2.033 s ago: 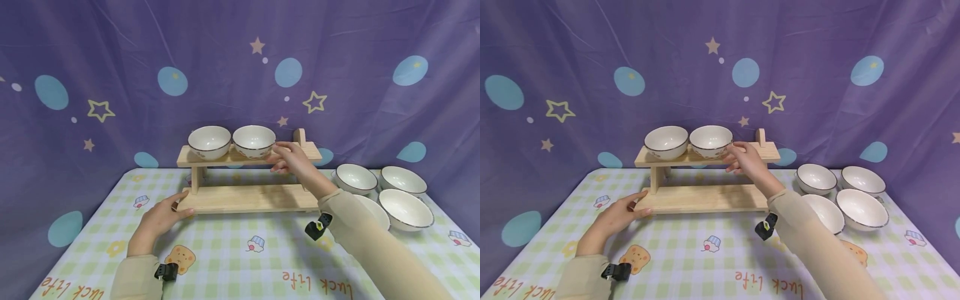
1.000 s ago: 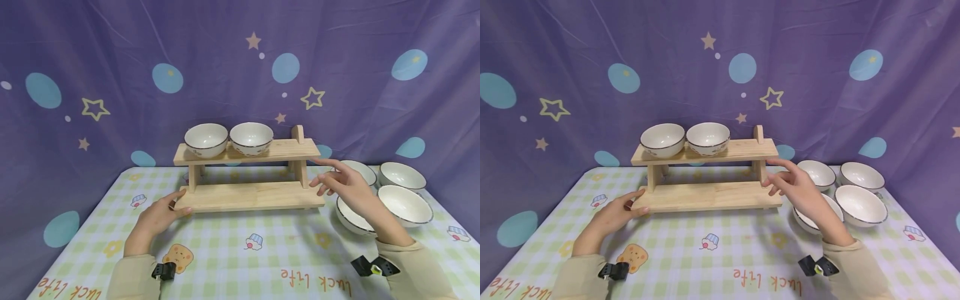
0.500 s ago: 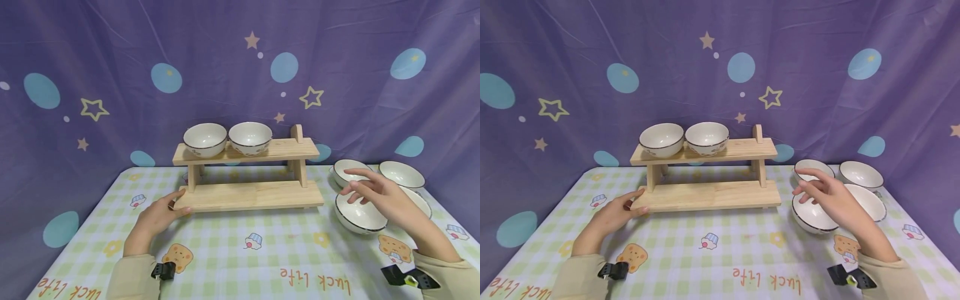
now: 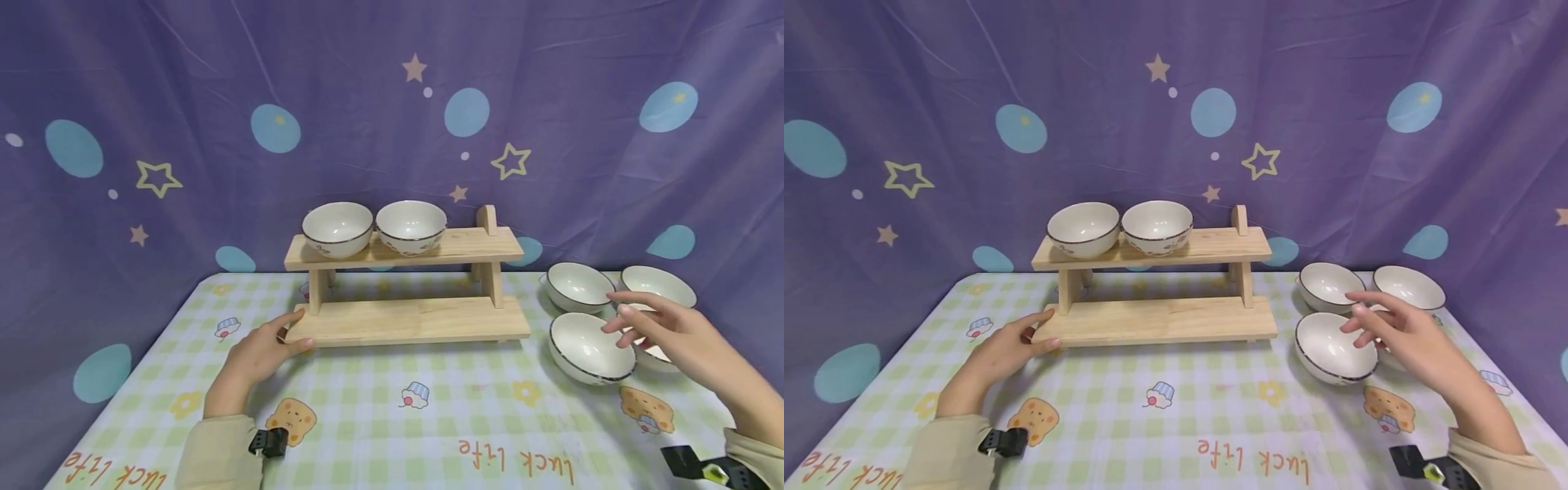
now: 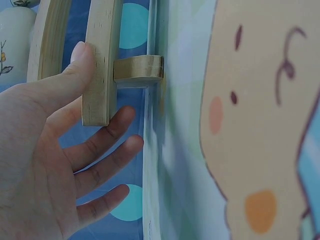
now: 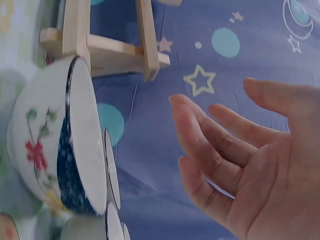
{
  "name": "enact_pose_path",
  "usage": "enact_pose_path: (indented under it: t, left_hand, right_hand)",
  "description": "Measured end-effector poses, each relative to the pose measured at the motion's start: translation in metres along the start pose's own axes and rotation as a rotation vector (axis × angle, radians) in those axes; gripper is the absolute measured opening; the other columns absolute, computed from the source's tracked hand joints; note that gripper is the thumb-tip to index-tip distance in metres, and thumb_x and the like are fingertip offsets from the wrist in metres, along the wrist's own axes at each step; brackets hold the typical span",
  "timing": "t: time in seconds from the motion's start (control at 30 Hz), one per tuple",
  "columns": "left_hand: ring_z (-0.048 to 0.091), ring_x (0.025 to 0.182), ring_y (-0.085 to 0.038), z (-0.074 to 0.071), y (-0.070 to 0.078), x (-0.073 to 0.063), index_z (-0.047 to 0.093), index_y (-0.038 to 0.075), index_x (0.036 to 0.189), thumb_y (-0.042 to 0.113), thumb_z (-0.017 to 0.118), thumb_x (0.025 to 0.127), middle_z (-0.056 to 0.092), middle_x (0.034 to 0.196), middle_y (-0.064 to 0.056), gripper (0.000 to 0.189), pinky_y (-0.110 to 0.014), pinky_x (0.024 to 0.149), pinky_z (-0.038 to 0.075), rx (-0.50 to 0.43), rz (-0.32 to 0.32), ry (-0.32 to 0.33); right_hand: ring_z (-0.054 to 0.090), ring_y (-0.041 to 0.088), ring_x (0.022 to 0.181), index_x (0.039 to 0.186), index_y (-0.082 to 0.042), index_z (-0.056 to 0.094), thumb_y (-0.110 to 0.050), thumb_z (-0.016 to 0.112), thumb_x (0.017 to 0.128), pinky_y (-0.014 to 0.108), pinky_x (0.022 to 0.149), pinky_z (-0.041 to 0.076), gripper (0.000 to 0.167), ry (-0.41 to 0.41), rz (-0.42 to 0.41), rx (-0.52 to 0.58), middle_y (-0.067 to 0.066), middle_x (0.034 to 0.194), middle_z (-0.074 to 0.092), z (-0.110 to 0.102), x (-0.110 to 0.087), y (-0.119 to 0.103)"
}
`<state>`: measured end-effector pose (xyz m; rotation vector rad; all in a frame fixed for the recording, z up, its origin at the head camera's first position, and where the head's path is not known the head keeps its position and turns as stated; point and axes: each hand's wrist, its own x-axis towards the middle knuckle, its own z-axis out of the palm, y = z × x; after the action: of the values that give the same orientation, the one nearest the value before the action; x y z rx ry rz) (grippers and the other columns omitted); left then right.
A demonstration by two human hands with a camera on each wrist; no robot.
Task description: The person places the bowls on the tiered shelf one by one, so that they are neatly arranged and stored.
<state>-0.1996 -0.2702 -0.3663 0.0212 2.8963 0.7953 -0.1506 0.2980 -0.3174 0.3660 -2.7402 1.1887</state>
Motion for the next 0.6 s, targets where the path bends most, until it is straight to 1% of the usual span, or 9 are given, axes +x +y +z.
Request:
enact_pose_path:
  t: [0.07, 0.17, 0.4, 0.53, 0.6]
  left_hand:
    - [0.06, 0.105, -0.036, 0.0, 0.0, 0.0, 0.039, 0.017, 0.154, 0.062, 0.062, 0.09, 0.058, 0.127, -0.024, 0.081, -0.053, 0.079, 0.047, 0.002, 0.002, -0.001]
    - [0.06, 0.104, -0.036, -0.001, 0.001, 0.0, 0.039, 0.016, 0.154, 0.062, 0.062, 0.09, 0.058, 0.127, -0.024, 0.082, -0.053, 0.078, 0.047, 0.001, 0.004, -0.003]
    - [0.06, 0.105, -0.036, 0.0, 0.0, -0.001, 0.039, 0.017, 0.154, 0.062, 0.062, 0.09, 0.058, 0.127, -0.024, 0.082, -0.054, 0.079, 0.047, 0.0, 0.005, -0.004]
    - [0.06, 0.104, -0.036, 0.0, 0.0, 0.0, 0.038, 0.017, 0.154, 0.062, 0.061, 0.09, 0.058, 0.128, -0.024, 0.082, -0.052, 0.078, 0.047, 0.003, 0.004, 0.001]
    - [0.06, 0.104, -0.035, 0.001, 0.0, 0.0, 0.038, 0.017, 0.154, 0.062, 0.061, 0.09, 0.058, 0.128, -0.023, 0.081, -0.051, 0.078, 0.047, 0.007, 0.003, 0.004]
  right_hand:
    - [0.067, 0.014, 0.076, 0.133, -0.021, 0.055, -0.019, 0.048, 0.107, 0.023, 0.063, 0.049, 0.027, -0.006, 0.018, -0.016, -0.005, 0.093, 0.074, -0.002, -0.003, 0.003]
    - [0.067, 0.014, 0.075, 0.135, -0.011, 0.055, -0.021, 0.048, 0.107, 0.024, 0.063, 0.05, 0.031, -0.021, 0.041, -0.056, -0.004, 0.093, 0.074, -0.006, -0.007, 0.009]
    - [0.066, 0.011, 0.073, 0.133, -0.006, 0.056, -0.027, 0.048, 0.107, 0.026, 0.06, 0.05, 0.034, -0.055, 0.116, -0.142, -0.004, 0.089, 0.073, -0.014, -0.013, 0.028]
    - [0.065, 0.01, 0.071, 0.133, 0.004, 0.053, -0.028, 0.047, 0.107, 0.026, 0.061, 0.05, 0.042, -0.08, 0.151, -0.168, -0.005, 0.088, 0.073, -0.016, -0.015, 0.037]
    - [0.065, 0.009, 0.071, 0.133, 0.007, 0.053, -0.028, 0.047, 0.107, 0.026, 0.061, 0.05, 0.044, -0.096, 0.169, -0.177, -0.005, 0.088, 0.073, -0.017, -0.017, 0.04]
